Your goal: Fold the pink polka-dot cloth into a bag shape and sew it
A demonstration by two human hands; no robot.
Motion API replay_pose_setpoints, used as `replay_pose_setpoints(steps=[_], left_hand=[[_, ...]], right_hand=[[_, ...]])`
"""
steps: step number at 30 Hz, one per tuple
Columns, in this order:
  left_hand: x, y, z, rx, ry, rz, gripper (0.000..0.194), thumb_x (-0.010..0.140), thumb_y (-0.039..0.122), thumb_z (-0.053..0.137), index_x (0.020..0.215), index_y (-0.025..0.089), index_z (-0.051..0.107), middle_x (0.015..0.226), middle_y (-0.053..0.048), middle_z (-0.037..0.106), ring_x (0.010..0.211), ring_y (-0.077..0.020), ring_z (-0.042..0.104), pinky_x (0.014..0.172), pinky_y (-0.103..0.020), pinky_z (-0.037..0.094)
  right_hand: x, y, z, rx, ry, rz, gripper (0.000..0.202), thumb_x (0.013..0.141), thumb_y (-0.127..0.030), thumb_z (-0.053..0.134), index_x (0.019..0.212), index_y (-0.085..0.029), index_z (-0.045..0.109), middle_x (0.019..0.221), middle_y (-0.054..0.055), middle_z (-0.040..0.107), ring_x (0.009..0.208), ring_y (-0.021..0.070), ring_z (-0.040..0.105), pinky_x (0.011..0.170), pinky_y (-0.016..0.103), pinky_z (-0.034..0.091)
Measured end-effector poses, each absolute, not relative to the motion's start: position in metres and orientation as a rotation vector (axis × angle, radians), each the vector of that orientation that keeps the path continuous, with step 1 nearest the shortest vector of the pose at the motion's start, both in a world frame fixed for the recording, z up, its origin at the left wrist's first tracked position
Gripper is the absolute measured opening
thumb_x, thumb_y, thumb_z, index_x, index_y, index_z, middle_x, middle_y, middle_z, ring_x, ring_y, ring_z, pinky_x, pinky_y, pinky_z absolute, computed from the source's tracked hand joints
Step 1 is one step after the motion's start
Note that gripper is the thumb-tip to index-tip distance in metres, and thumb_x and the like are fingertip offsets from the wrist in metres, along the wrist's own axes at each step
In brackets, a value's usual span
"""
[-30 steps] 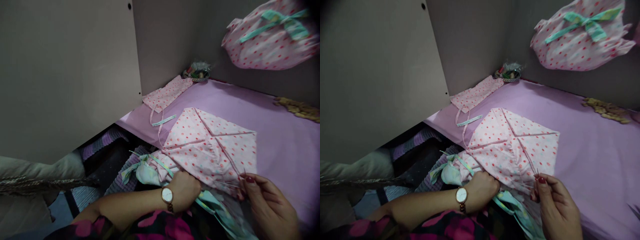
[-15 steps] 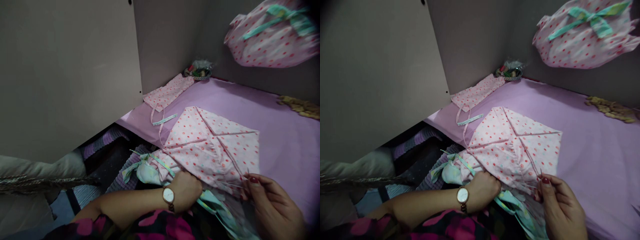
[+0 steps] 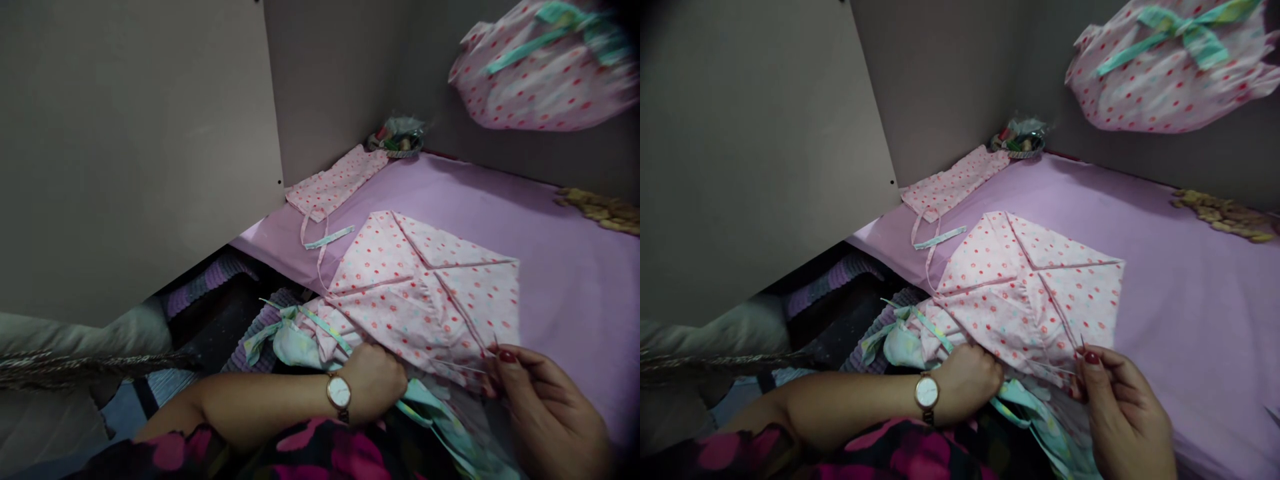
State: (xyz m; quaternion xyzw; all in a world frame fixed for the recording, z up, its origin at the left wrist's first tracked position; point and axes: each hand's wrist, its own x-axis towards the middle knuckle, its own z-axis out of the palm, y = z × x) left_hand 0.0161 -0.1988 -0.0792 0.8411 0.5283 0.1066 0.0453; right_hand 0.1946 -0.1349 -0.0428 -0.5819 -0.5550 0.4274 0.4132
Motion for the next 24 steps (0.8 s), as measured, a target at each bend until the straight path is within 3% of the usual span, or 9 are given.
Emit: replay_pose_setpoints(steps=[12,24], left_hand=[[0.0163,-0.1992,-0.0818,2.563,1.599,0.301,0.015,0.077,0.011,0.053,0.066,0.013,0.064,0.063,-0.006,0.065,0.052,-0.0165,0.057,0.039,-0.028,0.034],[0.0155,-0.1981,-0.0870,2.588,1.544,0.323,0.013,0.075,0.013,0.056,0.063,0.013,0.061,0.061,-0.006,0.064,0.053,-0.0179,0.058,0.041,-0.028,0.037]], right_hand=[[0.1923,-0.1330,-0.0422,-1.462,-1.400,1.071,0.032,0.072,-0.050,0.066,0.086,-0.022,0.060,0.074,0.003,0.058,0.058,0.0135,0.053,0.045,0.022,0.043],[0.1904,-0.1351,-0.0339,-1.488,-1.476,0.999,0.033,0.070,-0.052,0.065,0.086,-0.023,0.060,0.065,-0.001,0.059,0.053,0.0111,0.052,0.047,0.017,0.043]])
